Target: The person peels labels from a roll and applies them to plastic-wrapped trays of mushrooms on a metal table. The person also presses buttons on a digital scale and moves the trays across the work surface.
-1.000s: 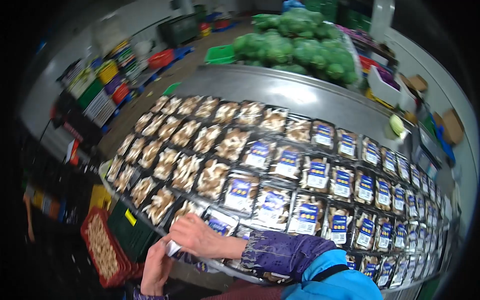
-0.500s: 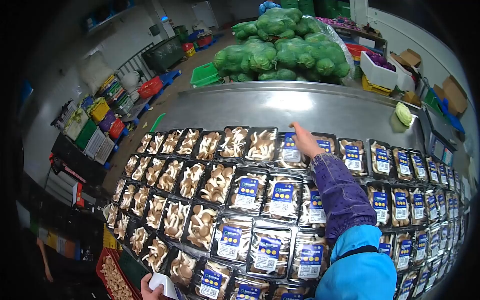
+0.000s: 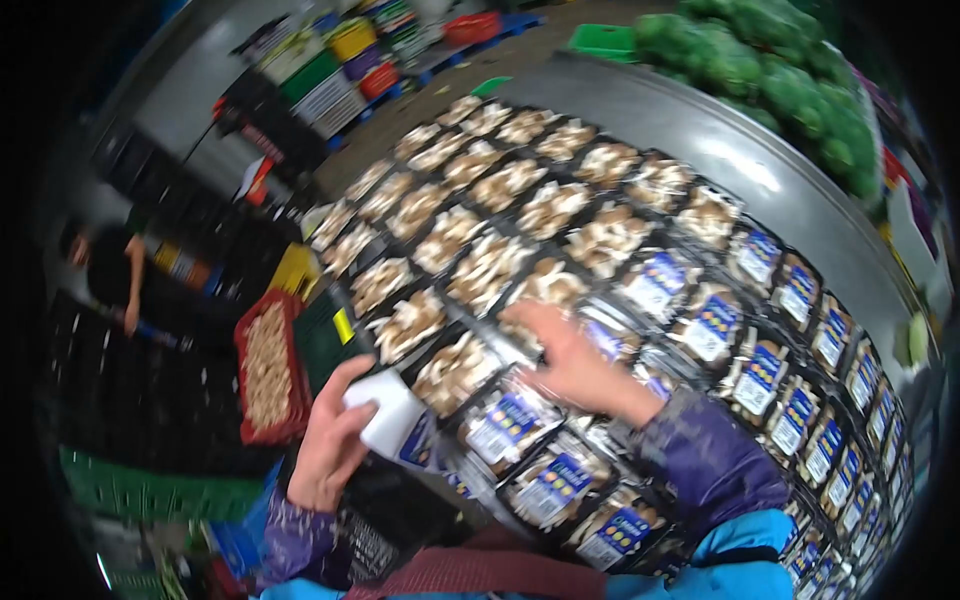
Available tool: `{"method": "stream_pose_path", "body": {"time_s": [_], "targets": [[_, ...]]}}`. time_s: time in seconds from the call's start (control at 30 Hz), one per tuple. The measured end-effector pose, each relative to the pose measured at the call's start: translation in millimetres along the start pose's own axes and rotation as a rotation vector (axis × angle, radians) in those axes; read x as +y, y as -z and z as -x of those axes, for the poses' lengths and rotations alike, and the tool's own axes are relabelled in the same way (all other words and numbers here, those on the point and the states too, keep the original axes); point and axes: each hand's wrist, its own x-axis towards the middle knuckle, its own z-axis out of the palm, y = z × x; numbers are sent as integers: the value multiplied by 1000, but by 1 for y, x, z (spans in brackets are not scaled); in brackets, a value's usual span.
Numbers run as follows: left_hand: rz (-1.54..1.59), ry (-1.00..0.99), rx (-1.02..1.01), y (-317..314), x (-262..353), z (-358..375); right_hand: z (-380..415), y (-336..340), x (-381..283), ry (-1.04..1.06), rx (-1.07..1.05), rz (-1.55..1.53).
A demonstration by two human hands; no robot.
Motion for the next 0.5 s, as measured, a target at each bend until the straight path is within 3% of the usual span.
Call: {"method": "stream_pose_path", "body": {"time_s": [0.07,0.13,0.17,0.2,0.3,0.33,0.5], "targets": [[210,-36,-75,7,13,8,-4,-59,-62,106,-141,-293],[347,-91,22,22,24,15,-12,-89,-87,-50,-387,-507],[372,-174,64,33,22,17,-14,-103,-99,-188,-317,-713],[310,-221,92,31,26,25,-16,-114,-100,-124,-219,-674],[-244,-338,45,39,-4,31,-21,-116,-119,-179,-294,-622],[-274,-275,15,42,-10,35,-20,-120,-120,-180,-296,-613],[457,-133,100,48,-8,34,-23,-121,-126,-77,-209,-473]]}}
